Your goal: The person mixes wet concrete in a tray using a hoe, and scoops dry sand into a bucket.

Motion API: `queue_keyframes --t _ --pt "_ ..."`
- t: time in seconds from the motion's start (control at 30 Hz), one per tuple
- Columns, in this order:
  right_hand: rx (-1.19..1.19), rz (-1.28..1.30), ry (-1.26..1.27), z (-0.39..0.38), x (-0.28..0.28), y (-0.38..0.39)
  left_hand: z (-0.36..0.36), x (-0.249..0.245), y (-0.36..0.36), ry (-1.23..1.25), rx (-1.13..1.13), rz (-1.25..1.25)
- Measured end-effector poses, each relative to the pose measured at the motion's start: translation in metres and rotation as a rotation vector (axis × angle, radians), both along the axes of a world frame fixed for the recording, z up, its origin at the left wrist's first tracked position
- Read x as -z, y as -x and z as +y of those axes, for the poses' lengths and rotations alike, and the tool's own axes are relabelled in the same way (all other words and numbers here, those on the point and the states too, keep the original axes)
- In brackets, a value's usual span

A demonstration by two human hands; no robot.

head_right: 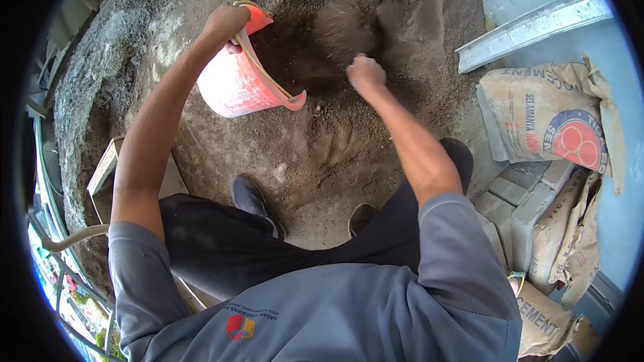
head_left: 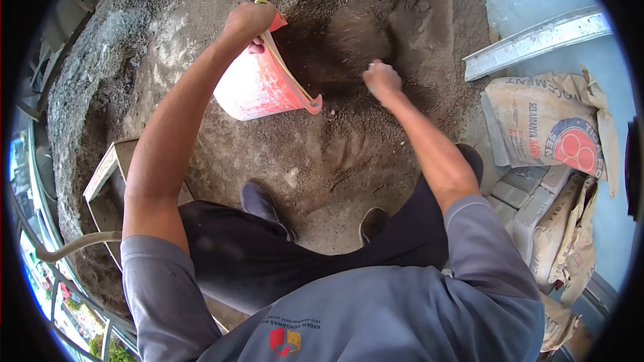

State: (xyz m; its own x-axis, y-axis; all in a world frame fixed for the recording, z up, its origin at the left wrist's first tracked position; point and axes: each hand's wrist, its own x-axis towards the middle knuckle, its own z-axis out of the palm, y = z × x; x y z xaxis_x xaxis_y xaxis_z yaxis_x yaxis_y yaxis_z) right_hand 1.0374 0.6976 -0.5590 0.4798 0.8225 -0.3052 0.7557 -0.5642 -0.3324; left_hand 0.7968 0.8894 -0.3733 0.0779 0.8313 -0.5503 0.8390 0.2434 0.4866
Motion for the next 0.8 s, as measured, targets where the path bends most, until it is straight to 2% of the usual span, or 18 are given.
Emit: queue_keyframes --t 0.07,0.13,0.23,0.3,0.37,0.43,0.5,0.6,0.67,0.8 --pt "-0.066 0.054 0.010 0.010 -0.027 0.045 0.003 -0.006 0.001 -0.028 -0.004 0.005" --pt "-0.207 0.088 -0.100 0.003 -0.043 0.075 -0.002 -0.004 0.000 -0.039 0.004 0.019" --pt "-0.572 0.126 -0.190 0.004 -0.061 0.104 0.001 -0.007 0.004 0.006 0.045 -0.046" --pt "-0.485 -0.064 -0.218 0.016 -0.076 0.078 -0.005 -0.010 0.008 -0.036 0.070 -0.068" --pt "-0.195 -0.209 -0.250 0.033 -0.064 0.004 -0.005 -0.011 0.010 -0.041 0.104 -0.088" --pt "0.058 -0.257 -0.210 0.047 -0.055 -0.077 0.008 0.001 0.008 -0.028 0.024 -0.041" --pt "0.008 -0.296 -0.062 0.050 -0.026 -0.126 0.008 0.002 0.009 0.004 0.035 -0.030" --pt "0.043 -0.106 -0.033 0.056 0.030 -0.065 0.002 0.002 0.003 -0.008 0.002 -0.033" --pt "0.037 0.030 -0.078 0.047 0.032 -0.028 0.008 0.000 0.006 -0.021 -0.003 -0.025" --pt "-0.103 0.127 -0.103 0.031 0.009 0.029 0.013 0.007 0.001 0.009 0.046 -0.001"
